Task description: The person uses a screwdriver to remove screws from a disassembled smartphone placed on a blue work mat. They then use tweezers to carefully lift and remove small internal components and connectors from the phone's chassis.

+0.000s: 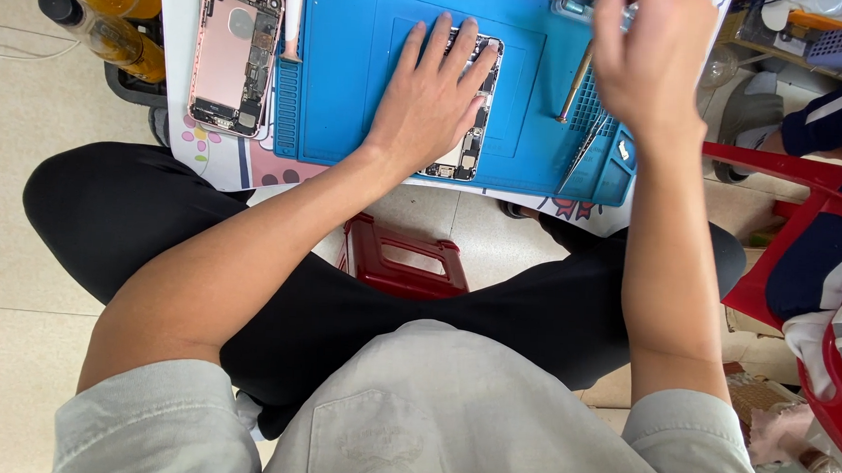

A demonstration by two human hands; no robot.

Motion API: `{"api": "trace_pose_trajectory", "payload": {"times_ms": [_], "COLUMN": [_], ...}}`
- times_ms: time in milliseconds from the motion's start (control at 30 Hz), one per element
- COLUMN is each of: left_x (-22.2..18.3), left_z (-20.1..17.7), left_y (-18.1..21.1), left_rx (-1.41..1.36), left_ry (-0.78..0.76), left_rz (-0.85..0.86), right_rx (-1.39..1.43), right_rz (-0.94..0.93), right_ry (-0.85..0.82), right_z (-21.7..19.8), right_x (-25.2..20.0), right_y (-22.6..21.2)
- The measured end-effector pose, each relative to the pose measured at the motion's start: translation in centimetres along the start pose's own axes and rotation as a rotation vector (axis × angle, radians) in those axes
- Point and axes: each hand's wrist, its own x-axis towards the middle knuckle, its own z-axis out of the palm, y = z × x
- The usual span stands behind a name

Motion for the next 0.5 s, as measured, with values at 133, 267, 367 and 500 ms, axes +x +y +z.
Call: {"api": "trace_pose_trajectory", "payload": {"times_ms": [133, 267, 367, 500], "left_x": [0.0, 0.1, 0.1, 0.1], "left_z": [-0.2, -0.2, -0.3, -0.6], "left_y": [-0.1, -0.1, 0.0, -0.1], "left_rx": [-0.005, -0.017, -0.027, -0.079], "left_ry": [-0.001, -0.011, -0.008, 0.013], "left_rz": [0.005, -0.001, -0.01, -0.02], "right_rx": [0.04, 0.024, 0.077, 0.079], "right_rz": [0.144, 0.178, 0.213, 0.243], "right_ry": [0.039, 0.038, -0.009, -0.01], "right_z": [-1.8, -3.1, -3.1, -2.7], "right_x": [-2.0, -3.7, -4.6, -5.0], "right_y": [3.9, 6.7, 8.4, 8.6]}}
